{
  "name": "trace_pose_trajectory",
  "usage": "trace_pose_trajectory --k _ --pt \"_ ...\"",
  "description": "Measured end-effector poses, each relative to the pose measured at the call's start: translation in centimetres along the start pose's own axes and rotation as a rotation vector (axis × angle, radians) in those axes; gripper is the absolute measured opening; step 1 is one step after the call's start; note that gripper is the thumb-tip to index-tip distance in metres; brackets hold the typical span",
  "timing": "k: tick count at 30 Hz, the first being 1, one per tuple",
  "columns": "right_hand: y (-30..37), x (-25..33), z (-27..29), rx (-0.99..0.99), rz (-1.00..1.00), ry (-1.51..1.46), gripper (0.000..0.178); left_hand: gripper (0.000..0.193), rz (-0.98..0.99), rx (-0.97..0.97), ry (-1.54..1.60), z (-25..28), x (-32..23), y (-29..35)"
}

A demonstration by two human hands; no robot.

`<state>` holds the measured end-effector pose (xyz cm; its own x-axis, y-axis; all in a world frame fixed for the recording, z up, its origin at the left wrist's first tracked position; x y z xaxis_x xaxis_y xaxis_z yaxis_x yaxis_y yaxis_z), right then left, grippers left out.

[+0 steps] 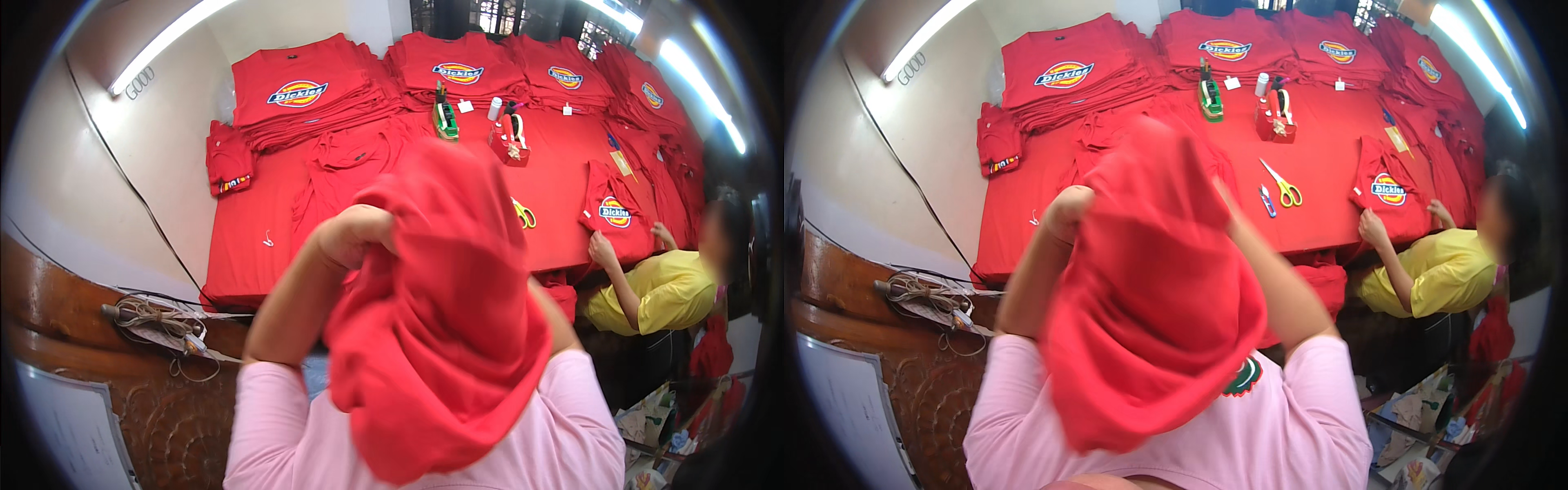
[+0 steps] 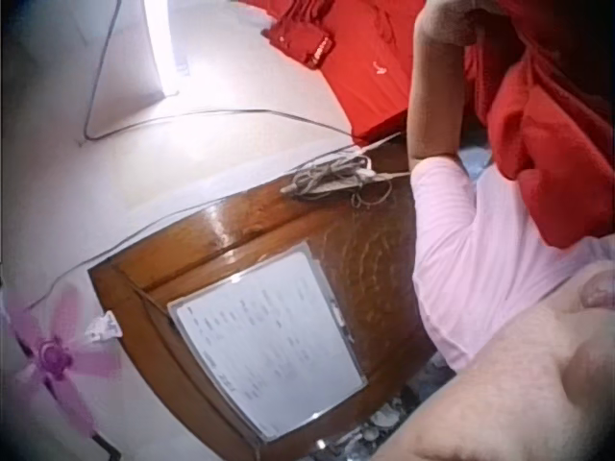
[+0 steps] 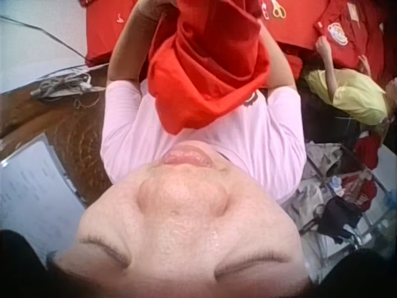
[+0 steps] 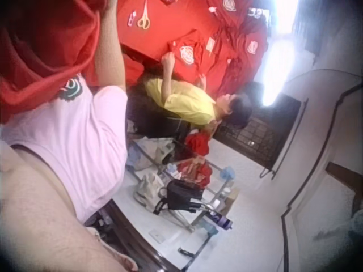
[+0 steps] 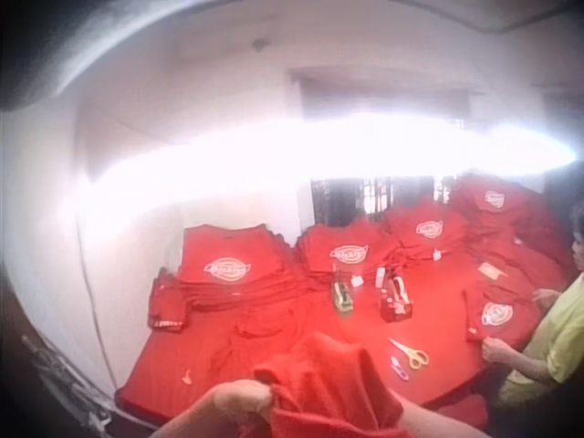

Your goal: The person folds red shirts by hand at a table, using a pair of scissors to trim loose threads, and then stacks the folded garments onto the table.

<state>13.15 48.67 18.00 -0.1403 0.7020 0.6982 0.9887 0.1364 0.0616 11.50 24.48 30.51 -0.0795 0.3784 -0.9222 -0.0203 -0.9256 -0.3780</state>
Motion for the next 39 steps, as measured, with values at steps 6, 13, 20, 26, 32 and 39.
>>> trace_pose_trajectory --k 6,13,20,26,32,39 --pt "4.3 19.1 -9.4 0.609 0.167 0.645 0.012 0.037 1.135 0.446 -0.768 1.1 -4.6 1.3" --pt "7.7 26.7 -14.6 0.075 0.618 2.456 0.014 0.03 1.022 -0.407 -1.783 0.8 -22.1 4.0" --pt "4.1 20.4 -10.4 0.508 0.958 2.644 0.014 0.036 0.919 -0.25 -2.201 1.8 -18.6 3.8" --pt "6.6 27.3 -13.1 -0.048 0.833 2.383 0.02 0.044 0.871 -0.447 -2.032 7.4 -21.8 7.1" --pt "7.8 24.5 -16.4 0.321 0.726 2.214 0.047 0.032 0.693 -0.486 -2.107 6.3 -24.3 5.9" --pt "14.8 36.0 -15.6 0.08 0.541 1.713 0.032 0.046 0.99 -0.423 -2.065 4.6 -25.4 9.1"
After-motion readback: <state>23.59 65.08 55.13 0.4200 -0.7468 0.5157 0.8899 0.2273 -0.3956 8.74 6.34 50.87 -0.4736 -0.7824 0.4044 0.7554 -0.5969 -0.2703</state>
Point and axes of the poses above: each hand's wrist, its own y-axis away from the middle knuckle, its own z-axis out of the back of the hand, x = y × z, the point moved 4 cm from there along -y, towards the middle knuckle, and after that the axes turned 1 degree about y, right-handed, at the moved point
